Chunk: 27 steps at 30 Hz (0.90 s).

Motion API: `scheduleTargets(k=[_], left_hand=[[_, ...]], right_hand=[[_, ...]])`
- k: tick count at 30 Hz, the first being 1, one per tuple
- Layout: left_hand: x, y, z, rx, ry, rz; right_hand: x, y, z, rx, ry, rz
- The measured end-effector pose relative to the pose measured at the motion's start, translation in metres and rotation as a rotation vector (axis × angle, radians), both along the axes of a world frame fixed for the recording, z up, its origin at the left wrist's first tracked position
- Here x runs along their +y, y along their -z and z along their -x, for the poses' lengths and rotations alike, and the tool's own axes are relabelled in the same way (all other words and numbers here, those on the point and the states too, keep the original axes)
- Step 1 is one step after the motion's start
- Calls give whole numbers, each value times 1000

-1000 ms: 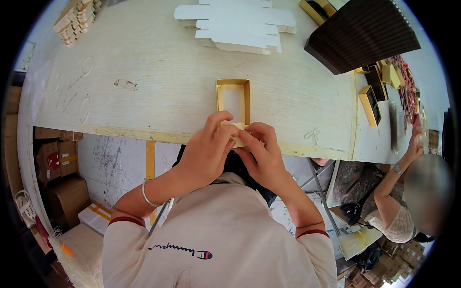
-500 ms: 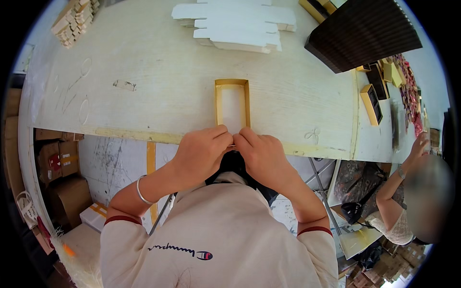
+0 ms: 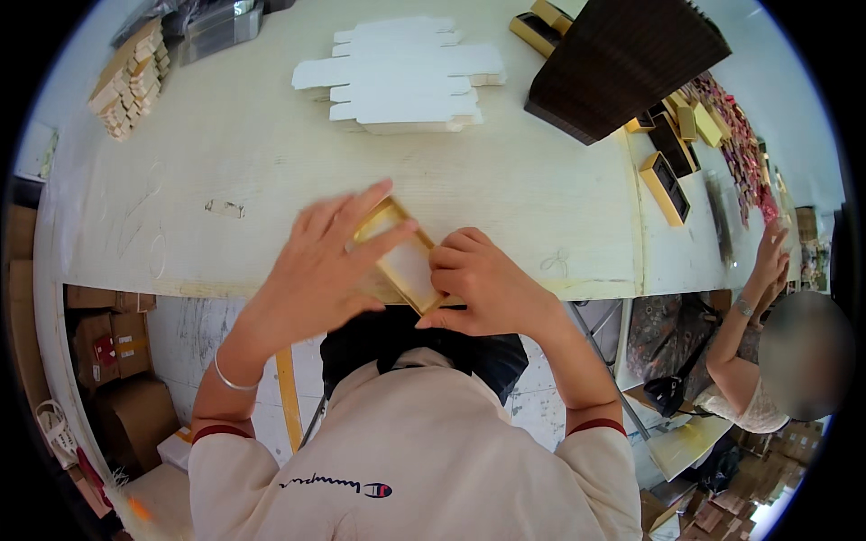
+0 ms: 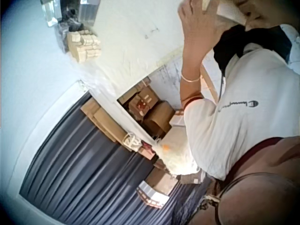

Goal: The person folds flat white cardboard pieces into small rectangular boxes and then inserts dark rectangular inserts into them. The process is repeated multiple times, with finished boxes placed to the side.

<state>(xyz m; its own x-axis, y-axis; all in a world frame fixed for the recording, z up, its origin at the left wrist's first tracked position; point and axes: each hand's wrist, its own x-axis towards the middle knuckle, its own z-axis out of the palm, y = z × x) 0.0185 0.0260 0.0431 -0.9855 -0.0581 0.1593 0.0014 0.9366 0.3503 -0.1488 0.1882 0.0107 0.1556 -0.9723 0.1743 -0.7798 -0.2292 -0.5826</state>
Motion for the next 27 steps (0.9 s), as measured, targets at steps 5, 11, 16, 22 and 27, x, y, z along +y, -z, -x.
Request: scheduleTargets(k=[5, 11, 16, 22, 27], left_hand=[[-21, 29, 12, -43, 80, -194], [0, 47, 8, 103, -140, -135], [14, 37, -3, 55, -233, -225], [2, 64, -23, 142, -171, -241], [14, 72, -12, 241, -222, -214]], right_hand=[[-9, 3, 14, -190, 67, 186], [-1, -20, 62, -377, 628, 534], [35, -20, 87, 38, 890, 632], [93, -14, 144, 258, 1061, 559], [57, -20, 97, 441, 645, 529]])
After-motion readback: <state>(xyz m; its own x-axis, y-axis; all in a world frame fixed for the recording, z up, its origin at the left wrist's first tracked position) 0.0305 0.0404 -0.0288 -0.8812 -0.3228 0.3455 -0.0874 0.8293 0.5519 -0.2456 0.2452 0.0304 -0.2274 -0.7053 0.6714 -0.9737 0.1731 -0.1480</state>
